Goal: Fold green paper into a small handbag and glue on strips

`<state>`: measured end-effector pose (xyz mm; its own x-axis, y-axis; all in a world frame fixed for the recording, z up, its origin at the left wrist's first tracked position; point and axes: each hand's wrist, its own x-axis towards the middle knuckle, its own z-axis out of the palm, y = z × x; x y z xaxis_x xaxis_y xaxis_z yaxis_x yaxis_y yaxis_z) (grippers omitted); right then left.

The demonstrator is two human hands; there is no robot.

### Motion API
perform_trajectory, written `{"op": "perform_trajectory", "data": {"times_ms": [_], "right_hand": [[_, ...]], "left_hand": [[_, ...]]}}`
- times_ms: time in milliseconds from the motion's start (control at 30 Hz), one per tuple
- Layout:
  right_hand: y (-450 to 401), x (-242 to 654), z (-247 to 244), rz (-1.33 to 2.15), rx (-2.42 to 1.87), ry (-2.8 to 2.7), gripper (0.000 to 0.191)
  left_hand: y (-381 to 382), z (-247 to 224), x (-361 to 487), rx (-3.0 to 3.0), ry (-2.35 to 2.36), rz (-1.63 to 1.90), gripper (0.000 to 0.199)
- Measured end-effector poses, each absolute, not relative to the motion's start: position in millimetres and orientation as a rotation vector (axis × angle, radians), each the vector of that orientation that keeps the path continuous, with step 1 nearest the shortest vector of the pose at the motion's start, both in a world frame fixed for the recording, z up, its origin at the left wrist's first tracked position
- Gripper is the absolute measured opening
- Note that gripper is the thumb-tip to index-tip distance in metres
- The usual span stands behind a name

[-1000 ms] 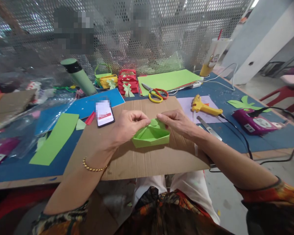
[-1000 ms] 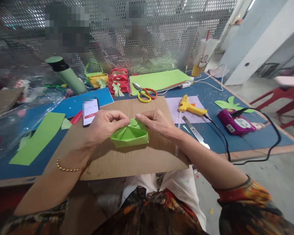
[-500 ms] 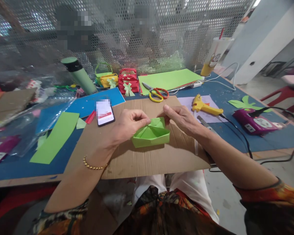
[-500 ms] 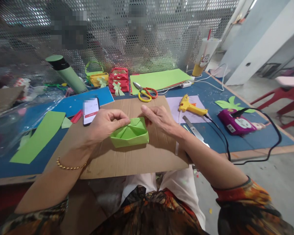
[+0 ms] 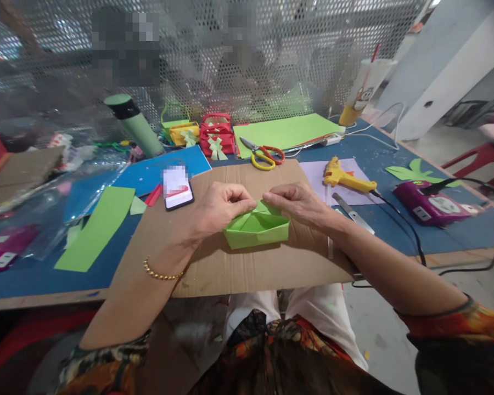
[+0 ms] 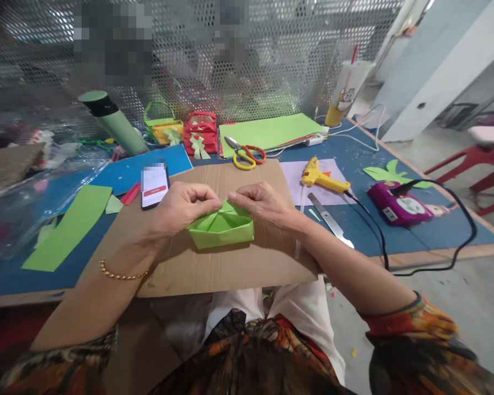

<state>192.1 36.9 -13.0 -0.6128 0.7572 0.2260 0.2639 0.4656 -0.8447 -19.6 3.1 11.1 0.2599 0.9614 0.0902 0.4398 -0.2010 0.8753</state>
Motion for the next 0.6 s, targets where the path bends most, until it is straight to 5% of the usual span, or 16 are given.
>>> {"op": "perform_trajectory", "data": {"times_ms": [233, 600], "right_hand": [[37.8, 190.1, -9.6, 1.102, -0.7, -2.147, 0.074], [39.2, 195.7, -11.7, 1.053, -0.746, -2.16, 0.071]], "left_hand": [[1.9, 7.5, -19.3, 1.719, 1.256, 0.887, 0.045], [6.2, 17.0, -28.8, 1.802, 1.262, 0.831, 0.038]]}}
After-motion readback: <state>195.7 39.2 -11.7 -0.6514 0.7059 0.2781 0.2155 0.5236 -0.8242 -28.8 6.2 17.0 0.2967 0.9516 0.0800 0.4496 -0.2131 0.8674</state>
